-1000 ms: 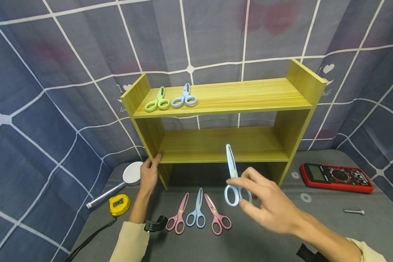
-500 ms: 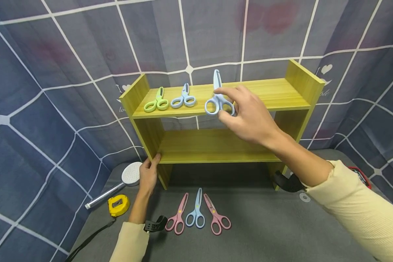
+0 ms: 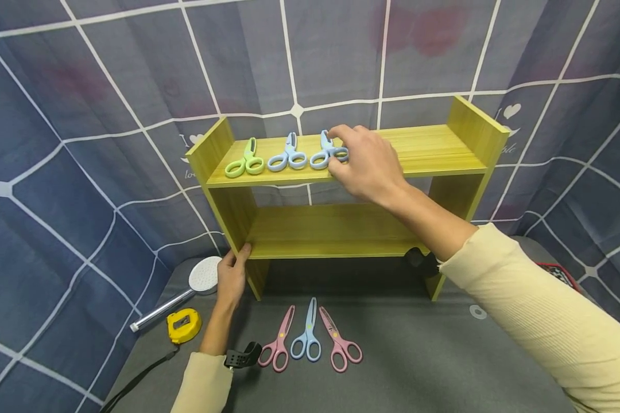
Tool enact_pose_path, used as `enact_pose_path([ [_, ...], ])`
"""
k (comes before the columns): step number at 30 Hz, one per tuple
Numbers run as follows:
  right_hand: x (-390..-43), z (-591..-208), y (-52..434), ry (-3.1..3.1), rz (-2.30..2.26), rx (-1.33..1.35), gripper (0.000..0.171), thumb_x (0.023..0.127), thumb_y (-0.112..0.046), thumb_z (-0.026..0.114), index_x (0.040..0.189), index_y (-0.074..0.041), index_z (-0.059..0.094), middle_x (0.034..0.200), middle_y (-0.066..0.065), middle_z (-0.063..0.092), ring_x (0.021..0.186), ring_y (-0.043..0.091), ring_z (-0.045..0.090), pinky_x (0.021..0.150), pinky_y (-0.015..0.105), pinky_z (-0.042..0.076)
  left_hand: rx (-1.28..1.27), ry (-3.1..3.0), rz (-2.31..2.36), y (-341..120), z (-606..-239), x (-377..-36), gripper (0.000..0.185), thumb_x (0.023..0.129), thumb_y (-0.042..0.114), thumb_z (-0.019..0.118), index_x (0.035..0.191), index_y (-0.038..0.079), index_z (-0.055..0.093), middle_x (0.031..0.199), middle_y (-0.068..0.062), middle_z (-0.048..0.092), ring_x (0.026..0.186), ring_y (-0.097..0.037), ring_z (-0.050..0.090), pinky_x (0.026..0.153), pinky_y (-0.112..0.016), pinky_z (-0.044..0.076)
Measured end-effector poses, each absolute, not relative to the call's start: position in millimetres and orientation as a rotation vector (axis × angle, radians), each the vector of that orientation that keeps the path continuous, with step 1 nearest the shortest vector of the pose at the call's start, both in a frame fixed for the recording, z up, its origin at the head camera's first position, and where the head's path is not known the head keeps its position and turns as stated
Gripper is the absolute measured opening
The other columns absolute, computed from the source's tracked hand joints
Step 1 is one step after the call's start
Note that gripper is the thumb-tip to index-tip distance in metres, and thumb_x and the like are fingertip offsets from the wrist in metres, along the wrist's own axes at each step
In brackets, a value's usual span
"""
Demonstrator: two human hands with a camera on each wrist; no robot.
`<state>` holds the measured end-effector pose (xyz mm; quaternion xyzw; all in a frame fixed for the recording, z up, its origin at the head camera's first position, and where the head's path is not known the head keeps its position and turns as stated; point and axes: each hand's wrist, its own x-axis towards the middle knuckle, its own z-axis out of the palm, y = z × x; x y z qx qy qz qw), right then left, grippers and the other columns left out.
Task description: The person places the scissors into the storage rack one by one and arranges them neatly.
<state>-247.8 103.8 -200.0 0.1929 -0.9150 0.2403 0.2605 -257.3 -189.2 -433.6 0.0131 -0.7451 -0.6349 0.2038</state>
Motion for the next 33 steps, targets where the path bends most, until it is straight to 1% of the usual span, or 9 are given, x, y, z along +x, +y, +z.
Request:
enact_pose_path([
  [4, -248, -199, 103, -2.506, 0.633, 0.502, 0.042, 0.088, -0.015, 0.057, 0.129, -0.009, 0.063, 0.094, 0.011, 0.064, 0.077, 0.026, 0.050, 0.062, 0.041, 0.039, 0.040, -2.092, -1.792, -190, -429, -255, 0.039, 0.100, 0.026, 0.059, 0.125, -0.005, 0.064, 0.123, -0.023, 0.063, 0.114, -0.023, 0.054, 0.104, -0.035, 0.035],
  [8, -247, -199, 104, -2.511, 0.629, 0.511, 0.040, 0.089, -0.016, 0.058, 0.128, -0.008, 0.064, 0.102, 0.012, 0.067, 0.081, 0.027, 0.054, 0.065, 0.042, 0.041, 0.035, -2.110, -1.798, -184, -413, -243, 0.039, 0.100, 0.021, 0.058, 0.124, -0.009, 0.062, 0.123, -0.027, 0.062, 0.116, -0.028, 0.053, 0.104, -0.040, 0.036],
  [12, -244, -204, 106, -2.428, 0.655, 0.562, 0.034, 0.088, -0.016, 0.058, 0.119, -0.004, 0.069, 0.104, 0.014, 0.068, 0.087, 0.028, 0.056, 0.071, 0.045, 0.044, 0.029, -2.120, -1.788, -179, -402, -235, 0.039, 0.100, 0.018, 0.057, 0.125, -0.011, 0.061, 0.123, -0.030, 0.060, 0.116, -0.031, 0.053, 0.105, -0.040, 0.036],
  [16, -239, -213, 108, -2.283, 0.734, 0.604, 0.028, 0.088, -0.015, 0.058, 0.108, -0.002, 0.072, 0.102, 0.015, 0.065, 0.085, 0.029, 0.055, 0.072, 0.044, 0.043, 0.033, -2.121, -1.783, -178, -400, -233, 0.038, 0.100, 0.019, 0.057, 0.125, -0.010, 0.061, 0.122, -0.029, 0.061, 0.114, -0.029, 0.054, 0.103, -0.038, 0.037],
  [21, -230, -229, 111, -1.979, 0.916, 0.678, 0.021, 0.084, -0.006, 0.057, 0.098, 0.002, 0.071, 0.094, 0.015, 0.060, 0.072, 0.024, 0.051, 0.065, 0.036, 0.040, 0.037, -2.119, -1.781, -178, -401, -233, 0.038, 0.100, 0.019, 0.057, 0.123, -0.010, 0.062, 0.121, -0.029, 0.062, 0.113, -0.027, 0.054, 0.102, -0.036, 0.037],
  [23, -222, -245, 112, -1.860, 0.939, 0.755, 0.020, 0.082, -0.002, 0.055, 0.094, 0.003, 0.070, 0.090, 0.016, 0.059, 0.068, 0.022, 0.049, 0.062, 0.032, 0.041, 0.036, -2.122, -1.780, -178, -401, -234, 0.038, 0.100, 0.019, 0.057, 0.124, -0.010, 0.062, 0.121, -0.029, 0.062, 0.112, -0.027, 0.054, 0.102, -0.036, 0.037],
  [26, -205, -280, 110, -1.819, 0.947, 0.853, 0.021, 0.081, 0.001, 0.053, 0.094, 0.002, 0.069, 0.088, 0.013, 0.059, 0.070, 0.020, 0.051, 0.063, 0.030, 0.043, 0.040, -2.128, -1.774, -178, -400, -234, 0.038, 0.100, 0.019, 0.057, 0.124, -0.010, 0.062, 0.121, -0.028, 0.062, 0.111, -0.026, 0.054, 0.101, -0.035, 0.037],
  [30, -176, -343, 109, -2.052, 1.003, 0.905, 0.025, 0.082, -0.001, 0.059, 0.105, -0.004, 0.069, 0.098, 0.005, 0.060, 0.081, 0.018, 0.056, 0.069, 0.032, 0.048, 0.047, -2.134, -1.757, -178, -400, -234, 0.038, 0.100, 0.019, 0.057, 0.123, -0.010, 0.063, 0.121, -0.028, 0.062, 0.110, -0.026, 0.054, 0.099, -0.033, 0.038],
  [33, -154, -393, 110, -2.342, 1.010, 0.905, 0.033, 0.083, -0.006, 0.065, 0.115, -0.010, 0.067, 0.107, -0.001, 0.057, 0.093, 0.015, 0.056, 0.076, 0.036, 0.050, 0.041, -2.134, -1.754, -178, -401, -234, 0.038, 0.100, 0.019, 0.057, 0.124, -0.011, 0.062, 0.121, -0.029, 0.062, 0.111, -0.027, 0.054, 0.100, -0.034, 0.037],
])
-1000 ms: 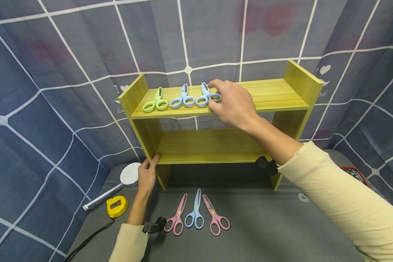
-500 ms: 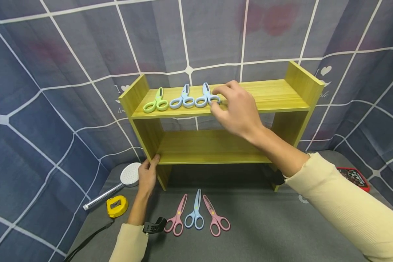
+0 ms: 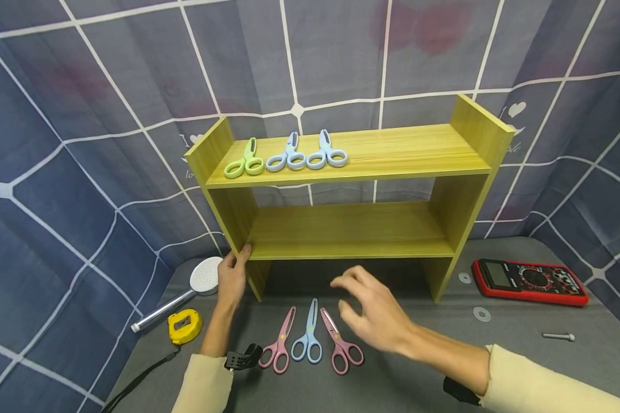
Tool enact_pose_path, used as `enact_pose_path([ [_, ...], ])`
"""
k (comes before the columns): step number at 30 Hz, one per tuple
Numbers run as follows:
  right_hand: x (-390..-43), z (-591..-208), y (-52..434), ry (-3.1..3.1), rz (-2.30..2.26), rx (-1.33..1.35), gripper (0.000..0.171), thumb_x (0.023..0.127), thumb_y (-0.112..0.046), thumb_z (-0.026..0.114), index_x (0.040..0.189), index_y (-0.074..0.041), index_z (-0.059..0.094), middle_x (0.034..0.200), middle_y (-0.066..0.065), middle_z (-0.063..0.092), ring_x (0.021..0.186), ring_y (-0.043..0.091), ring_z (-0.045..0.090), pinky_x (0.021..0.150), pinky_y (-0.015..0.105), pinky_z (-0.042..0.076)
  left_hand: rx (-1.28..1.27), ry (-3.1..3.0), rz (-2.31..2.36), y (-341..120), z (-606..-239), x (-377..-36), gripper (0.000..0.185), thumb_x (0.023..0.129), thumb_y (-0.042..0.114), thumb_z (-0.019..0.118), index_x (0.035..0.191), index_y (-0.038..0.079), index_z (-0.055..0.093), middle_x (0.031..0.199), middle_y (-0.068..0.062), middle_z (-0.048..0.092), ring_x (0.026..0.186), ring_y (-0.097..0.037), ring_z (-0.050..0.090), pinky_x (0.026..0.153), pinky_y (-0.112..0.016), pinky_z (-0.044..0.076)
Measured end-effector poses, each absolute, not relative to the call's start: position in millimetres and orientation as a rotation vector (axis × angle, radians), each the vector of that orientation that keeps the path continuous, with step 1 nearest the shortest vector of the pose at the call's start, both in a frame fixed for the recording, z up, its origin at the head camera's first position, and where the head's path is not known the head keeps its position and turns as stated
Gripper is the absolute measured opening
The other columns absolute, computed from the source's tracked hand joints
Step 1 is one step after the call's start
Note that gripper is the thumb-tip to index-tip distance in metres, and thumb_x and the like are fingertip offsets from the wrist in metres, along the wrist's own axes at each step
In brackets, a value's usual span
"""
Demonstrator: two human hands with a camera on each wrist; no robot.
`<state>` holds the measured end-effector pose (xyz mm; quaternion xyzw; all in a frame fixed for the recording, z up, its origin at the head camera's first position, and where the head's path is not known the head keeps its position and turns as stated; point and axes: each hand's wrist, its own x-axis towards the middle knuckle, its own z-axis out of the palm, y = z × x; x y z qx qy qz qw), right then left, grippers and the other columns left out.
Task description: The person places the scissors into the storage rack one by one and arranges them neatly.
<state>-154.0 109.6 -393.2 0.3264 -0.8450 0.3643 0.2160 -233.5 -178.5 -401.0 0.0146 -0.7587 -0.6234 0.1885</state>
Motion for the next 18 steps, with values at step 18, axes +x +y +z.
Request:
enact_pose_path([
  [18, -109, -500, 117, -2.745, 0.618, 1.062, 0.063, 0.073, -0.021, 0.075, 0.135, -0.020, 0.060, 0.121, 0.008, 0.054, 0.104, 0.022, 0.050, 0.083, 0.041, 0.045, 0.016, -2.111, -1.773, -178, -402, -233, 0.037, 0.101, 0.016, 0.056, 0.125, -0.011, 0.061, 0.122, -0.029, 0.061, 0.112, -0.026, 0.054, 0.103, -0.038, 0.037],
])
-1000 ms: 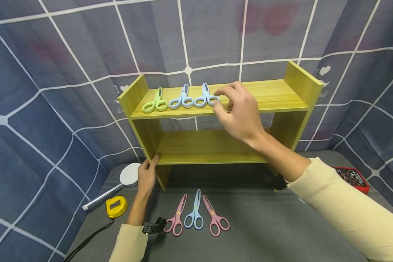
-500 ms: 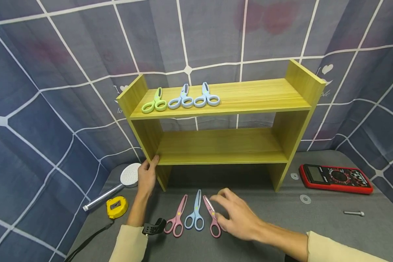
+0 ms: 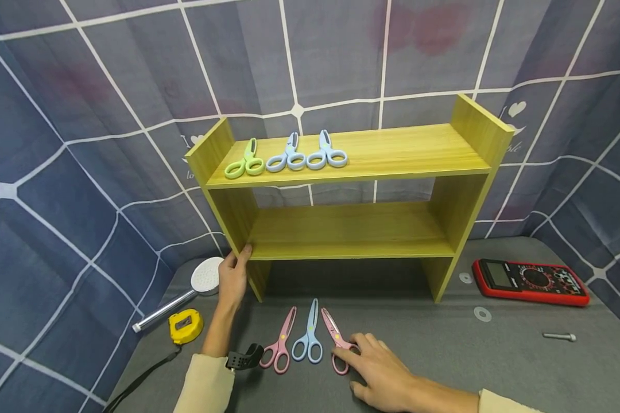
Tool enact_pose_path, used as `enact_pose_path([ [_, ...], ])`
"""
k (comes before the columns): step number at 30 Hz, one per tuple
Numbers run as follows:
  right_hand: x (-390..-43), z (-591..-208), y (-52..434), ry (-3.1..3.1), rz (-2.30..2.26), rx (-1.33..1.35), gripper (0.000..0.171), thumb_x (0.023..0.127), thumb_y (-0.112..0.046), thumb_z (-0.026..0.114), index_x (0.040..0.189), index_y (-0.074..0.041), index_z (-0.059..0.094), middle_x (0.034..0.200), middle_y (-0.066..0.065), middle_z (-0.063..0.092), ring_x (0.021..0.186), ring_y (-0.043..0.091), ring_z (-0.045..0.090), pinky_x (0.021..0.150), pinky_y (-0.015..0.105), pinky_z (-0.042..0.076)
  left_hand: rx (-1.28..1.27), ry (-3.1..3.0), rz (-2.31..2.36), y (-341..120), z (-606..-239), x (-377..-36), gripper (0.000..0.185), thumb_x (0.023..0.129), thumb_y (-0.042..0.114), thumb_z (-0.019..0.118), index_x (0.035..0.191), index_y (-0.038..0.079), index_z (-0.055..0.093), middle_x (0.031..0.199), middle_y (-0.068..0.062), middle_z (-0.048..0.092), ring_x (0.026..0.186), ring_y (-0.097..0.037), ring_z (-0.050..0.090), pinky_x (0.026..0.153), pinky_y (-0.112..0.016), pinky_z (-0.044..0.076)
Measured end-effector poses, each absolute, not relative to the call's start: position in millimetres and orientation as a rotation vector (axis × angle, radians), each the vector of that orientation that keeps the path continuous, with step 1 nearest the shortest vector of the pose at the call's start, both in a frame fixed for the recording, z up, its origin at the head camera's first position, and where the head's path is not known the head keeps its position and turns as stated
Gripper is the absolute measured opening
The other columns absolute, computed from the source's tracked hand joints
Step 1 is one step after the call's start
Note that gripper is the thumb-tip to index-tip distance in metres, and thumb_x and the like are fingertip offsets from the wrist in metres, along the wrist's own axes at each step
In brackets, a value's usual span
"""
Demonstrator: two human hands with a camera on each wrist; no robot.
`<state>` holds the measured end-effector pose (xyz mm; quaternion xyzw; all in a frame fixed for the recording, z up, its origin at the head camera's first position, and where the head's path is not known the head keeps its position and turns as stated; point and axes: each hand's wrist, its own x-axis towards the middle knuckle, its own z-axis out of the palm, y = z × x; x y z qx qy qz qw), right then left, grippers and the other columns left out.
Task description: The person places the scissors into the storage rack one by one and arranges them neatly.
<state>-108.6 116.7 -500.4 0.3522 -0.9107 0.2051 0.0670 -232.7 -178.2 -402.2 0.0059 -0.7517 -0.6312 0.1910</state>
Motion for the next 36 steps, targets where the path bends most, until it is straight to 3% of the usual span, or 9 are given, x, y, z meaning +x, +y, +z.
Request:
enact_pose_path([
  [7, -114, -503, 113, -2.602, 0.502, 1.090, 0.055, 0.075, -0.018, 0.075, 0.129, -0.017, 0.063, 0.103, -0.002, 0.053, 0.088, 0.014, 0.049, 0.069, 0.031, 0.042, 0.039, -2.111, -1.776, -178, -402, -234, 0.036, 0.100, 0.017, 0.057, 0.124, -0.010, 0.062, 0.121, -0.028, 0.062, 0.104, -0.012, 0.055, 0.101, -0.032, 0.037],
  [20, -124, -499, 113, -2.563, 0.368, 1.246, 0.030, 0.088, -0.016, 0.067, 0.118, -0.018, 0.067, 0.091, -0.004, 0.047, 0.075, 0.009, 0.040, 0.056, 0.020, 0.031, 0.031, -2.097, -1.785, -178, -404, -234, 0.036, 0.100, 0.017, 0.056, 0.125, -0.010, 0.062, 0.122, -0.027, 0.062, 0.103, -0.009, 0.055, 0.098, -0.029, 0.038],
  [26, -121, -497, 116, -2.733, 0.744, 1.205, 0.032, 0.084, -0.013, 0.071, 0.114, -0.021, 0.067, 0.086, -0.011, 0.041, 0.070, 0.003, 0.035, 0.054, 0.018, 0.030, 0.036, -2.080, -1.787, -178, -403, -233, 0.035, 0.100, 0.015, 0.056, 0.123, -0.010, 0.062, 0.120, -0.027, 0.062, 0.101, -0.007, 0.055, 0.097, -0.028, 0.038],
  [36, -111, -498, 122, -2.506, 1.019, 1.028, 0.042, 0.069, -0.008, 0.075, 0.108, -0.020, 0.067, 0.090, -0.017, 0.047, 0.071, -0.001, 0.042, 0.060, 0.014, 0.035, 0.038, -2.100, -1.788, -187, -420, -247, 0.039, 0.100, 0.021, 0.058, 0.126, -0.007, 0.063, 0.123, -0.024, 0.063, 0.104, -0.009, 0.055, 0.097, -0.029, 0.039],
])
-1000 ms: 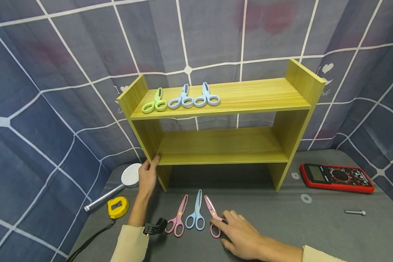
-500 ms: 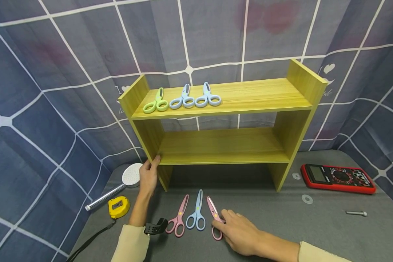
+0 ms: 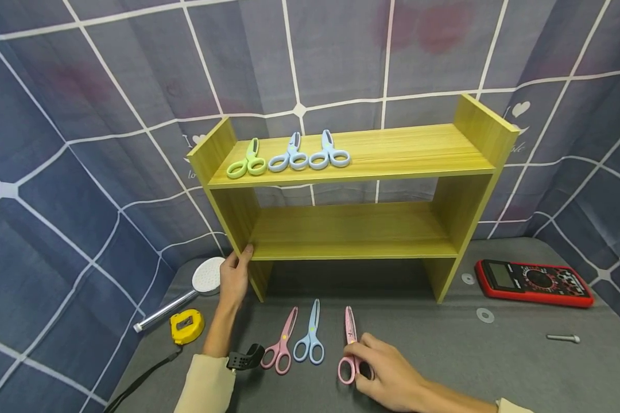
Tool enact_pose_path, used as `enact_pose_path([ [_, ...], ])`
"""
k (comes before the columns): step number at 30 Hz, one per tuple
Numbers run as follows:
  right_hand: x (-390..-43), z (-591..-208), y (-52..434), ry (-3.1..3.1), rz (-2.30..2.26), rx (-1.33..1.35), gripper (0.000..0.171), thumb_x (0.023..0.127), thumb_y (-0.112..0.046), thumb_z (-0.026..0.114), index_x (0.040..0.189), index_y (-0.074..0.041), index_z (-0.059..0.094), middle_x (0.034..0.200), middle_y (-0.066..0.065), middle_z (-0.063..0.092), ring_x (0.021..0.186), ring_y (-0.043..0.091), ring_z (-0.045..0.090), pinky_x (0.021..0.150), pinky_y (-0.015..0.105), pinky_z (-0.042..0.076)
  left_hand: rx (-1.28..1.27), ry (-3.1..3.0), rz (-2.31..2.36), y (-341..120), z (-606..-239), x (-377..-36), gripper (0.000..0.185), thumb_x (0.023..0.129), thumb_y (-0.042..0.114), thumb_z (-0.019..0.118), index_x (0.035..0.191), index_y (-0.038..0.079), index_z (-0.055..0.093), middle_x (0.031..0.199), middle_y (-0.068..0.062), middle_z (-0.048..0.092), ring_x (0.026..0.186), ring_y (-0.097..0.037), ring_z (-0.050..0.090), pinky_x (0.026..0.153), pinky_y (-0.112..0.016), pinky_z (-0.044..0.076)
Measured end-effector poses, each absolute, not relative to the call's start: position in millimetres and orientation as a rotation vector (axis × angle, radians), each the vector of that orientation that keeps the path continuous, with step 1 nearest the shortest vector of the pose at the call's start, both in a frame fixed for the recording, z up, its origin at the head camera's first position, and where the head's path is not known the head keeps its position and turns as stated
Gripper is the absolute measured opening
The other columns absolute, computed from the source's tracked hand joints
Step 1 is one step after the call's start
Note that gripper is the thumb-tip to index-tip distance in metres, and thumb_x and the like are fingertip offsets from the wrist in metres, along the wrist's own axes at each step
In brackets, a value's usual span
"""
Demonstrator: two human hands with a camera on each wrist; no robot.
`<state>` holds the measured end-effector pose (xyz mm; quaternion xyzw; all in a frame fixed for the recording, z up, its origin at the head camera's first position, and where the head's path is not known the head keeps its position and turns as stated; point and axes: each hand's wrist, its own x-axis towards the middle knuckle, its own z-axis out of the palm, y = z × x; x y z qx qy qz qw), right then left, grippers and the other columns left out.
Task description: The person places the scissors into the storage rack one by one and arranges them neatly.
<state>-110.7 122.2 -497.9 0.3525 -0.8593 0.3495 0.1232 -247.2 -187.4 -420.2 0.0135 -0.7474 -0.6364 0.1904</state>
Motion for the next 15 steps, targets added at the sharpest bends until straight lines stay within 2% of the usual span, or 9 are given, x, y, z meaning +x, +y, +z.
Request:
enact_pose_path([
  [4, -111, -472, 124, -2.329, 1.042, 1.030, 0.045, 0.069, -0.005, 0.074, 0.111, -0.021, 0.067, 0.093, -0.015, 0.049, 0.073, -0.001, 0.044, 0.061, 0.011, 0.035, 0.037, -2.080, -1.776, -191, -432, -255, 0.039, 0.100, 0.025, 0.059, 0.125, -0.004, 0.065, 0.122, -0.022, 0.064, 0.107, -0.015, 0.055, 0.098, -0.030, 0.039],
  [9, -118, -422, 128, -2.161, 1.052, 1.051, 0.047, 0.072, -0.002, 0.070, 0.117, -0.017, 0.068, 0.095, -0.009, 0.052, 0.076, 0.000, 0.045, 0.061, 0.010, 0.037, 0.014, -2.079, -1.753, -191, -435, -256, 0.041, 0.100, 0.029, 0.059, 0.125, -0.004, 0.065, 0.122, -0.022, 0.064, 0.113, -0.023, 0.055, 0.101, -0.037, 0.038],
  [15, -130, -359, 133, -1.972, 1.022, 1.051, 0.046, 0.073, -0.001, 0.064, 0.118, -0.011, 0.070, 0.097, -0.002, 0.055, 0.075, 0.004, 0.050, 0.061, 0.013, 0.042, 0.022, -2.095, -1.764, -189, -430, -253, 0.041, 0.100, 0.029, 0.059, 0.125, -0.004, 0.064, 0.122, -0.022, 0.064, 0.115, -0.024, 0.054, 0.102, -0.037, 0.038],
])
